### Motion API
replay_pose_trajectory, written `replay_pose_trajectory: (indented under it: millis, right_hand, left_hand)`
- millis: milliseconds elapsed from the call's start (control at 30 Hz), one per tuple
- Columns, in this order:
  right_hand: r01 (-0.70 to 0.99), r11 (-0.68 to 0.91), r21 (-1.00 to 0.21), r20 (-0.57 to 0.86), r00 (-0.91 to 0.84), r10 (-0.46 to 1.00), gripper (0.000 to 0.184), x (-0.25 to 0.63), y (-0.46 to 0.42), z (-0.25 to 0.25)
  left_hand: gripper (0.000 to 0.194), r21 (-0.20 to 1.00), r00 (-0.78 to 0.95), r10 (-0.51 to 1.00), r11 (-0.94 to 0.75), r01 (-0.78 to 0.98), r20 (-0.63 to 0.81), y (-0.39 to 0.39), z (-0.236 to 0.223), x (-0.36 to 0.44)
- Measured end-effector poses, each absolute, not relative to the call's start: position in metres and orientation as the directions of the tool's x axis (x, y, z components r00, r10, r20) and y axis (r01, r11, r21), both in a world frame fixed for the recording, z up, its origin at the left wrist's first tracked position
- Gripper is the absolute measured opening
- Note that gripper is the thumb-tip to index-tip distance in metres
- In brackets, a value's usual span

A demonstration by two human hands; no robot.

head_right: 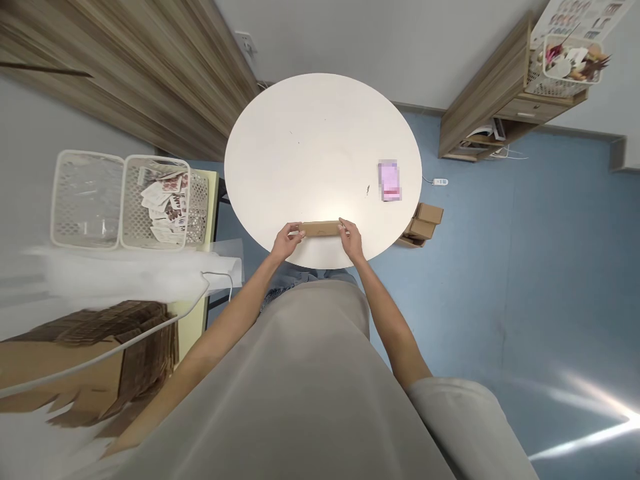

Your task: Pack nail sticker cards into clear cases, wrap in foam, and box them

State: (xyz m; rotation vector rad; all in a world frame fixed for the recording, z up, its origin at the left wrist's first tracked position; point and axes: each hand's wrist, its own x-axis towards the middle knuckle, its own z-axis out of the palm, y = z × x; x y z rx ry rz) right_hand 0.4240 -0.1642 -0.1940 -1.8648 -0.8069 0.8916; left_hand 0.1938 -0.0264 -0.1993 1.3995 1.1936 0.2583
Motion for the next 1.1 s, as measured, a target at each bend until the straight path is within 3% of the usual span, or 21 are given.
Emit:
replay_pose_trajectory:
  millis: [133, 333, 433, 567, 833, 1100]
  right_hand:
    - [0.119, -0.401, -0.908, -0.288, 0.515, 0.807, 0.065, 0.418, -0.184, -0.191]
    - [-0.002, -0.448, -0.894, -0.367, 0.578, 0.729, 0.065, 0.403, -0.22, -0.206]
    - [-0.086, -0.503, -0.86, -0.448, 0.599, 0.664, 0.065, 0.393, -0.237, -0.218]
    - [-0.15, -0.455, -0.878, -0.444, 0.611, 0.656, 0.06, 0.386, -0.256, -0.223]
    - [-0.272, -0.478, -0.835, -0.538, 0.584, 0.608, 0.072, 0.391, -0.319, -0.202]
    - [-0.332, -0.515, -0.791, -0.582, 0.671, 0.461, 0.073, 0.389, -0.435, -0.191]
  left_hand:
    - [0.049, 0.832, 0.436, 0.758, 0.246, 0.498, -0.485, -0.039, -0.194, 0.188]
    - [0.078, 0.789, 0.358, 0.751, 0.338, 0.513, -0.555, -0.071, -0.204, 0.189]
    - [0.064, 0.737, 0.339, 0.731, 0.322, 0.594, -0.592, -0.089, -0.212, 0.19]
    - [0.049, 0.736, 0.352, 0.732, 0.294, 0.61, -0.583, -0.111, -0.215, 0.183]
    - [0.061, 0.853, 0.426, 0.747, 0.376, 0.362, -0.51, -0.181, -0.209, 0.176]
    - [0.055, 0.861, 0.543, 0.669, 0.365, 0.354, -0.507, -0.257, -0.215, 0.207]
